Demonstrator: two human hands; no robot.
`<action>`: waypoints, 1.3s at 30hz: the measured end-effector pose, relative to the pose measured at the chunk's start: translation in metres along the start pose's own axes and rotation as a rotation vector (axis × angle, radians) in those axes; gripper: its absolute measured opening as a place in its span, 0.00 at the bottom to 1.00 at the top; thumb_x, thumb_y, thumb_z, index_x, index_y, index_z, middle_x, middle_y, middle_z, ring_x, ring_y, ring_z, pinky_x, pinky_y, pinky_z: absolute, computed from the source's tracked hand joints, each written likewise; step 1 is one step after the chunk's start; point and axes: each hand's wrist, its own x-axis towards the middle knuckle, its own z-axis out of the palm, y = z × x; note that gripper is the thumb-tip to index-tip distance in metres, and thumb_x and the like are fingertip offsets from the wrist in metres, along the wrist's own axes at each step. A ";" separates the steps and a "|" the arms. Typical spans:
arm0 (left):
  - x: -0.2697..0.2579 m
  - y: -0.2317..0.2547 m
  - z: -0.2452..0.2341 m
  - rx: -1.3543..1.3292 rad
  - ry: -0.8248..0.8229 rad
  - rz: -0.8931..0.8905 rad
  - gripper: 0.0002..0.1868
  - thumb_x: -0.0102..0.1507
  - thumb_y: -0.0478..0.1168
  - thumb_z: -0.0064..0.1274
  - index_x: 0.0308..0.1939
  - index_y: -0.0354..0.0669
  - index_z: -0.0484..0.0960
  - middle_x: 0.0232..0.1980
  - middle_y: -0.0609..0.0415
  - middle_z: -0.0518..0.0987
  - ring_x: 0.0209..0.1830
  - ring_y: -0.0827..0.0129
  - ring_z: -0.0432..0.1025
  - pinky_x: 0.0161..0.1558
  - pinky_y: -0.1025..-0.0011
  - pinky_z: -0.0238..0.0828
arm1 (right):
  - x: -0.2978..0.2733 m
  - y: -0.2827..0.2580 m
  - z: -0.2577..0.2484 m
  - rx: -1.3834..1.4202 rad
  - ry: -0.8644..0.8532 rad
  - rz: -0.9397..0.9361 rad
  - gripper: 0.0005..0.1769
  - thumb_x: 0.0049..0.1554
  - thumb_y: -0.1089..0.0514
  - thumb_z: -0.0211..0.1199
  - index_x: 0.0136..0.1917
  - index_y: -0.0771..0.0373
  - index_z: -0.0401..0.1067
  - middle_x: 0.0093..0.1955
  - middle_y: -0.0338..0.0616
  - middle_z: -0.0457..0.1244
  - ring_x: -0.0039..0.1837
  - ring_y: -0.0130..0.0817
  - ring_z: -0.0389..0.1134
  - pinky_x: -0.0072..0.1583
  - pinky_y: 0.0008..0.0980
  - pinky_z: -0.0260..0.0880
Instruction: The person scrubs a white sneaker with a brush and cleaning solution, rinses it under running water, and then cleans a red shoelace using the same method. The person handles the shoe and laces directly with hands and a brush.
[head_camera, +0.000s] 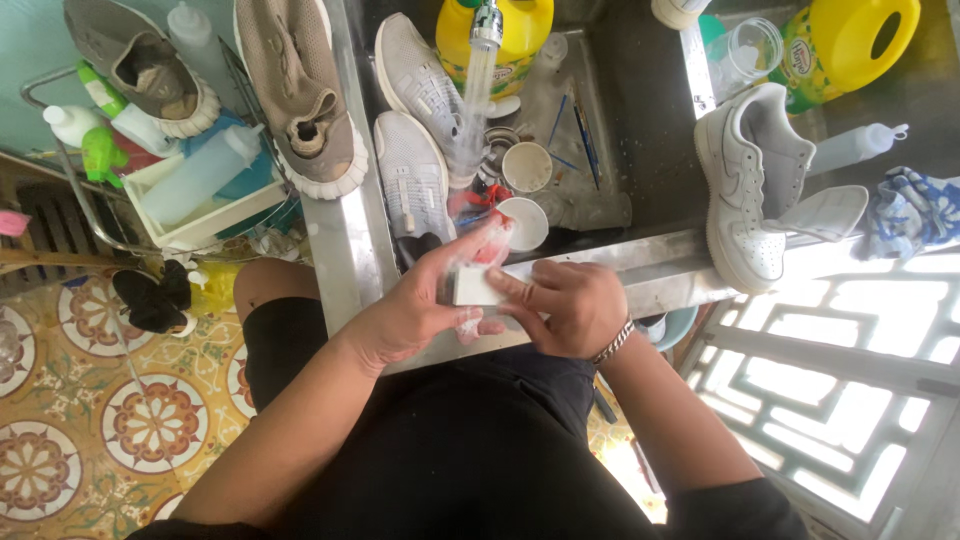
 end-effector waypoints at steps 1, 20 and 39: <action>0.000 0.001 -0.001 0.037 0.025 -0.020 0.50 0.59 0.23 0.47 0.84 0.47 0.48 0.76 0.49 0.62 0.67 0.56 0.67 0.58 0.62 0.78 | 0.001 0.000 0.001 0.007 -0.017 -0.018 0.24 0.52 0.53 0.74 0.63 0.43 0.78 0.27 0.38 0.57 0.27 0.33 0.60 0.29 0.37 0.57; -0.005 -0.002 0.003 -0.088 -0.029 0.020 0.50 0.59 0.20 0.45 0.82 0.48 0.46 0.84 0.45 0.50 0.83 0.55 0.49 0.60 0.59 0.77 | -0.001 -0.005 0.006 0.005 0.068 0.079 0.25 0.54 0.56 0.74 0.65 0.50 0.77 0.30 0.37 0.60 0.28 0.32 0.61 0.31 0.34 0.60; 0.048 -0.019 -0.057 0.013 0.108 0.172 0.50 0.57 0.21 0.43 0.82 0.44 0.46 0.87 0.52 0.44 0.86 0.57 0.41 0.57 0.56 0.77 | -0.008 0.066 0.064 -0.047 0.347 0.462 0.16 0.65 0.50 0.65 0.64 0.54 0.78 0.42 0.45 0.69 0.36 0.30 0.69 0.39 0.32 0.68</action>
